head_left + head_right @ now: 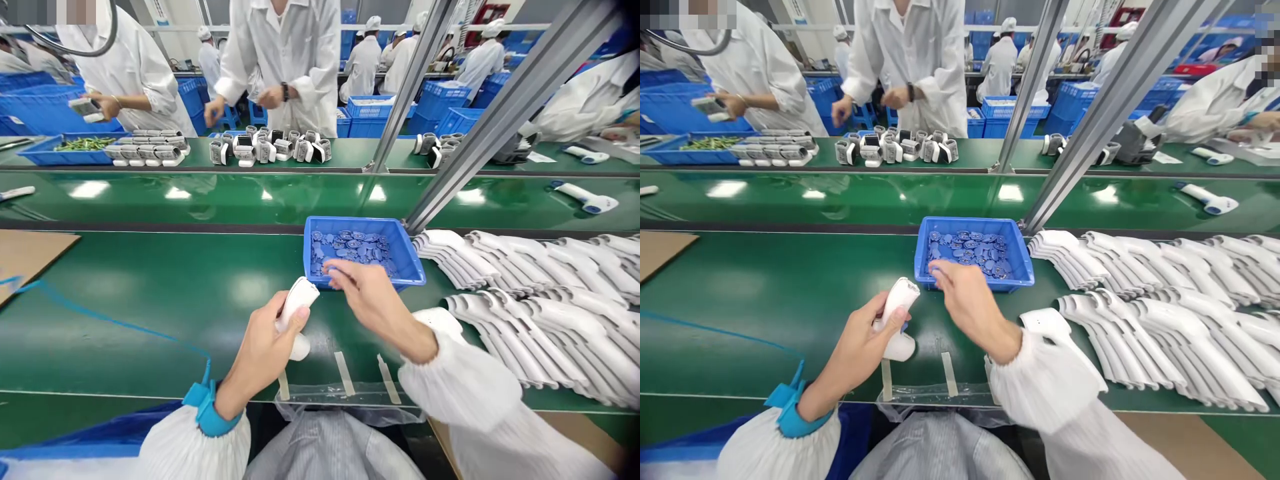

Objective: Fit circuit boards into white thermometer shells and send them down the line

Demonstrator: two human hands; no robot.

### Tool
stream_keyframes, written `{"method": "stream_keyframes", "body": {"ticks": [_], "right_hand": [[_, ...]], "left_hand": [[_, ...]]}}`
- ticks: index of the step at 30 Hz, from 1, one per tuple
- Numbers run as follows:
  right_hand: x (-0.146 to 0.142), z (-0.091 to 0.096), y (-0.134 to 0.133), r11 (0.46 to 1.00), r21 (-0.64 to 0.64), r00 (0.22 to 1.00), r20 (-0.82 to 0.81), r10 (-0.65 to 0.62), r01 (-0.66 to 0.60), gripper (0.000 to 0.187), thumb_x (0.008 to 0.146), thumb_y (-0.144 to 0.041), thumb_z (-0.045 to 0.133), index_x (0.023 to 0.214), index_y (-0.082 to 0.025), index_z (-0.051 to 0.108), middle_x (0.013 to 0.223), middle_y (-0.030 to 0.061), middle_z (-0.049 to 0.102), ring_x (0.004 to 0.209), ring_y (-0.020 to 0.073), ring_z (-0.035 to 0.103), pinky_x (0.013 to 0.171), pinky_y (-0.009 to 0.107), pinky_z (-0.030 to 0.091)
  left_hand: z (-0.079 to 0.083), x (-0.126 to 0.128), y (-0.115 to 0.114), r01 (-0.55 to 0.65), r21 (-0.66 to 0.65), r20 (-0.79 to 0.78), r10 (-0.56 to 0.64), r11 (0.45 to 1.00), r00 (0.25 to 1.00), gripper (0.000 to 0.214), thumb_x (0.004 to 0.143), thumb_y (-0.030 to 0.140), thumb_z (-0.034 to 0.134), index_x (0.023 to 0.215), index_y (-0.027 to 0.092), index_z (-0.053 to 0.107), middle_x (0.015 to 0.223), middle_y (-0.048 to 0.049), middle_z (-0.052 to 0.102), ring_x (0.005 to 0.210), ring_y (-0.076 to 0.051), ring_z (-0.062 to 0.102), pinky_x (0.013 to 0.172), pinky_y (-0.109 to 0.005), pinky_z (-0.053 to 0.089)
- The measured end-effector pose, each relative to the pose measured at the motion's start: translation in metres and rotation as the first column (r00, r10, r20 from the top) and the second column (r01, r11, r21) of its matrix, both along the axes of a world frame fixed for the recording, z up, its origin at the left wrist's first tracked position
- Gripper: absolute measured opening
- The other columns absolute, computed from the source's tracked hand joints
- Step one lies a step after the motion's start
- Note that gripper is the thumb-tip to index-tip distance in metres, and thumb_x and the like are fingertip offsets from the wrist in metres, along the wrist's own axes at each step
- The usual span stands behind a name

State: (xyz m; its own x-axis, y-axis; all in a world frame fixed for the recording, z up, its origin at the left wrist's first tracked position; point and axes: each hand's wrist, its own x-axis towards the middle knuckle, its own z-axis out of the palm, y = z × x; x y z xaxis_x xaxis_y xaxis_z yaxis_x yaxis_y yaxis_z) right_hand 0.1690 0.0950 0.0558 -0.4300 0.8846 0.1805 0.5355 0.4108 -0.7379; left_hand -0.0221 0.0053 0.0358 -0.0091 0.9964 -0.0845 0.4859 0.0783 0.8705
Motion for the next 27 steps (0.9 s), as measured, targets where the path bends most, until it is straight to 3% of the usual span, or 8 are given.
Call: {"method": "stream_keyframes", "body": {"ticks": [4, 8, 12, 17, 19, 21, 25, 27], "right_hand": [[0.003, -0.007, -0.033, 0.991, -0.116, 0.992, -0.120, 0.047, -0.061, 0.033, 0.102, -0.029, 0.043, 0.106, -0.022, 0.075, 0.089, 0.0017, 0.076, 0.078, 0.0172, 0.070, 0.073, 0.031, 0.054], [0.015, -0.010, -0.039, 0.968, -0.253, 0.959, -0.274, -0.076, 0.005, 0.026, 0.093, -0.037, 0.062, 0.112, -0.027, 0.076, 0.103, 0.0012, 0.078, 0.095, 0.0226, 0.073, 0.088, 0.039, 0.058], [0.021, -0.002, -0.040, 0.989, -0.136, 0.967, -0.239, -0.082, 0.050, 0.021, 0.087, -0.029, 0.071, 0.106, -0.029, 0.079, 0.108, 0.0013, 0.078, 0.101, 0.0251, 0.073, 0.097, 0.044, 0.056], [0.019, 0.002, -0.047, 0.997, 0.077, 0.986, -0.164, -0.020, 0.033, 0.025, 0.092, -0.023, 0.064, 0.115, -0.026, 0.075, 0.114, 0.0019, 0.076, 0.103, 0.0212, 0.072, 0.095, 0.037, 0.057], [0.016, -0.003, -0.051, 0.997, 0.073, 0.989, -0.149, 0.022, -0.011, 0.028, 0.096, -0.026, 0.059, 0.122, -0.024, 0.070, 0.119, 0.0031, 0.074, 0.108, 0.0201, 0.070, 0.096, 0.035, 0.055], [0.012, -0.011, -0.055, 0.999, 0.043, 0.991, -0.135, 0.013, -0.007, 0.028, 0.099, -0.027, 0.053, 0.122, -0.023, 0.068, 0.119, 0.0043, 0.074, 0.107, 0.0196, 0.070, 0.094, 0.034, 0.055], [0.012, -0.025, -0.064, 0.989, -0.020, 0.976, -0.156, -0.149, 0.148, 0.023, 0.099, -0.027, 0.049, 0.113, -0.021, 0.067, 0.106, 0.0051, 0.075, 0.092, 0.0185, 0.070, 0.084, 0.032, 0.055], [0.019, -0.028, -0.070, 0.980, -0.102, 0.969, -0.166, -0.185, 0.170, 0.021, 0.099, -0.030, 0.050, 0.111, -0.022, 0.065, 0.102, 0.0034, 0.074, 0.086, 0.0167, 0.069, 0.079, 0.030, 0.055]], "left_hand": [[-0.002, 0.013, 0.000, 0.056, -0.007, 0.083, -0.055, 0.998, 0.995, 0.037, 0.098, 0.051, 0.050, 0.111, 0.019, 0.062, 0.084, 0.0003, 0.063, 0.071, -0.014, 0.051, 0.063, -0.025, 0.038], [-0.001, 0.018, -0.004, 0.103, -0.051, 0.058, -0.100, 0.993, 0.993, 0.036, 0.097, 0.051, 0.052, 0.106, 0.019, 0.063, 0.077, 0.0022, 0.058, 0.066, -0.013, 0.047, 0.059, -0.024, 0.035], [0.002, 0.019, -0.004, 0.128, -0.042, -0.001, -0.128, 0.991, 0.992, 0.035, 0.097, 0.051, 0.051, 0.105, 0.020, 0.063, 0.076, 0.0029, 0.059, 0.065, -0.013, 0.047, 0.058, -0.024, 0.034], [0.007, 0.019, -0.001, 0.189, 0.007, -0.167, -0.185, 0.982, 0.968, 0.038, 0.100, 0.048, 0.047, 0.125, 0.023, 0.060, 0.095, -0.0015, 0.070, 0.079, -0.018, 0.060, 0.067, -0.028, 0.040], [0.006, 0.021, 0.000, 0.239, 0.041, -0.191, -0.227, 0.970, 0.955, 0.039, 0.102, 0.046, 0.044, 0.131, 0.024, 0.057, 0.107, -0.0034, 0.071, 0.087, -0.020, 0.063, 0.073, -0.030, 0.043], [0.003, 0.025, 0.003, 0.242, 0.084, -0.253, -0.214, 0.967, 0.943, 0.036, 0.102, 0.044, 0.041, 0.124, 0.023, 0.061, 0.106, -0.0041, 0.071, 0.087, -0.021, 0.063, 0.076, -0.031, 0.042], [-0.003, 0.030, 0.004, 0.250, 0.152, -0.478, -0.150, 0.956, 0.866, 0.029, 0.100, 0.041, 0.045, 0.107, 0.022, 0.066, 0.091, -0.0040, 0.072, 0.079, -0.022, 0.062, 0.073, -0.034, 0.039], [-0.006, 0.030, 0.000, 0.264, 0.229, -0.466, -0.133, 0.937, 0.875, 0.027, 0.098, 0.042, 0.050, 0.107, 0.022, 0.066, 0.097, -0.0046, 0.072, 0.085, -0.022, 0.062, 0.077, -0.034, 0.041]]}}
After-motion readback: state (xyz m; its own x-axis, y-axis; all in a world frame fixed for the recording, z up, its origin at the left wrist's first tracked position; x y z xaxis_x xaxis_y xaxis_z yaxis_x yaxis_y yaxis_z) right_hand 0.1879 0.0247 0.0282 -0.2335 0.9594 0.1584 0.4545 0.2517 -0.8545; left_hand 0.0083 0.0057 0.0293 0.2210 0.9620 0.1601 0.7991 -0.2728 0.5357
